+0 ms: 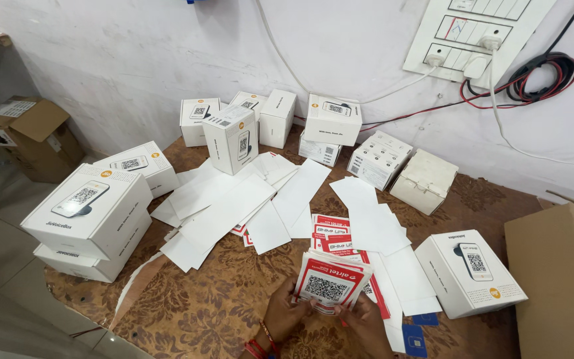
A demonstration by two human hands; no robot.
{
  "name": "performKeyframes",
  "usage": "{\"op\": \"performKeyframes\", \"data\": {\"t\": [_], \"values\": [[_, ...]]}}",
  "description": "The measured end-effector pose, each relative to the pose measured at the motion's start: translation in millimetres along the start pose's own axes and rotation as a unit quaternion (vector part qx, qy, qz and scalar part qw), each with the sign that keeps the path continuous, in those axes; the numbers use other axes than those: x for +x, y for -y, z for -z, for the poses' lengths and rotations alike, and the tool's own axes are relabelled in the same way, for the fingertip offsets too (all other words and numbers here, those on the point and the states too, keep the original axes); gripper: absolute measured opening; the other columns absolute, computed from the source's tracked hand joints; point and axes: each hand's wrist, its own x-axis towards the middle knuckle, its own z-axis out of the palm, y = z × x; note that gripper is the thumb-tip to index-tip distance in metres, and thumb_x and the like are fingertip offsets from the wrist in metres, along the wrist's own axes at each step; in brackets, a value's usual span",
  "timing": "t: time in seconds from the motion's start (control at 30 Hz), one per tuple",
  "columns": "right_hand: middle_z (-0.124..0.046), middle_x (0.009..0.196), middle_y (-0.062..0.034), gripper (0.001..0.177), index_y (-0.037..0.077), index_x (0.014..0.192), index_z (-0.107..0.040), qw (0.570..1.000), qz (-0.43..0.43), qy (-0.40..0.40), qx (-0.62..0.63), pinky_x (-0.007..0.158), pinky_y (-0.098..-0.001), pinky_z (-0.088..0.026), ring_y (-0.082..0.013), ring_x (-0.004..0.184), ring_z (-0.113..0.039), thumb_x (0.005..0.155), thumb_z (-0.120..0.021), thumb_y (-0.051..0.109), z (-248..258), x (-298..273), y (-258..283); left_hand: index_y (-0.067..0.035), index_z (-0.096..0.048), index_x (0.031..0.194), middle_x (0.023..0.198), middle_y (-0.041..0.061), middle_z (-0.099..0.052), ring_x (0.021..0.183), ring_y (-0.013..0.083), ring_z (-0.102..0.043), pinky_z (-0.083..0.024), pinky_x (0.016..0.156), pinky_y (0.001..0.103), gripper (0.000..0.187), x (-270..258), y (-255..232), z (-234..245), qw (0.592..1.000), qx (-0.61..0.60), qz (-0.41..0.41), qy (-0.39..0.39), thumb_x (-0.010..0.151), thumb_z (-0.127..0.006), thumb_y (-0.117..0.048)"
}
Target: The person sorts red and white cards with QR codes on a table, picking them up and placing them into a cardboard box. They also handle white envelopes and small blue cards, organizing them alongside the red cards.
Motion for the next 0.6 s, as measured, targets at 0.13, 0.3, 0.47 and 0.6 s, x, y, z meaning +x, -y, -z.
{"op": "performKeyframes", "data": {"t": [0.13,0.3,0.47,0.6], "values": [[-0.075,0.090,-0.0145,0.027,-0.004,0.117,-0.074,0.999,-0.019,-0.032,-0.037,0.068,-0.0399,-0.048,-0.0196,0.076,-0.061,0.093,-0.072,0.008,-9.1,4.6,-26.3,-0.002,-0.063,0.117,0.103,0.009,-0.078,0.090,0.0125,-0.071,-0.059,0.079,0.029,0.025,-7.0,4.2,-12.2,0.998,0.028,-0.031,-0.037,0.093,-0.070,-0.009],[-0.080,0.094,-0.0100,0.024,-0.005,0.112,-0.074,0.998,0.045,-0.027,-0.016,0.074,-0.0374,-0.054,-0.0171,0.082,-0.068,0.093,-0.067,0.008,-4.0,5.6,23.2,-0.001,-0.062,0.119,0.107,0.010,-0.075,0.096,0.0142,-0.070,-0.056,0.083,0.030,0.024,0.1,-34.2,-21.7,0.994,-0.007,-0.105,-0.032,0.097,-0.067,-0.009],[-0.077,0.112,-0.0093,0.033,0.000,0.119,-0.066,0.998,0.017,-0.018,-0.055,0.089,-0.0357,-0.055,-0.0159,0.102,-0.069,0.087,-0.071,0.005,-4.2,14.3,8.5,-0.006,-0.056,0.117,0.104,0.008,-0.072,0.094,0.0139,-0.075,-0.065,0.076,0.034,0.034,8.0,-28.5,-24.0,0.996,-0.013,-0.004,-0.083,0.086,-0.069,-0.014],[-0.076,0.114,-0.0115,0.033,0.000,0.123,-0.067,0.997,-0.012,-0.047,-0.059,0.092,-0.0353,-0.052,-0.0170,0.103,-0.067,0.091,-0.068,0.010,7.5,17.4,-54.5,-0.006,-0.063,0.115,0.099,0.011,-0.075,0.088,0.0231,-0.073,-0.057,0.075,0.037,0.032,-5.9,10.6,-26.9,0.986,0.118,0.013,-0.117,0.089,-0.072,-0.023]]}}
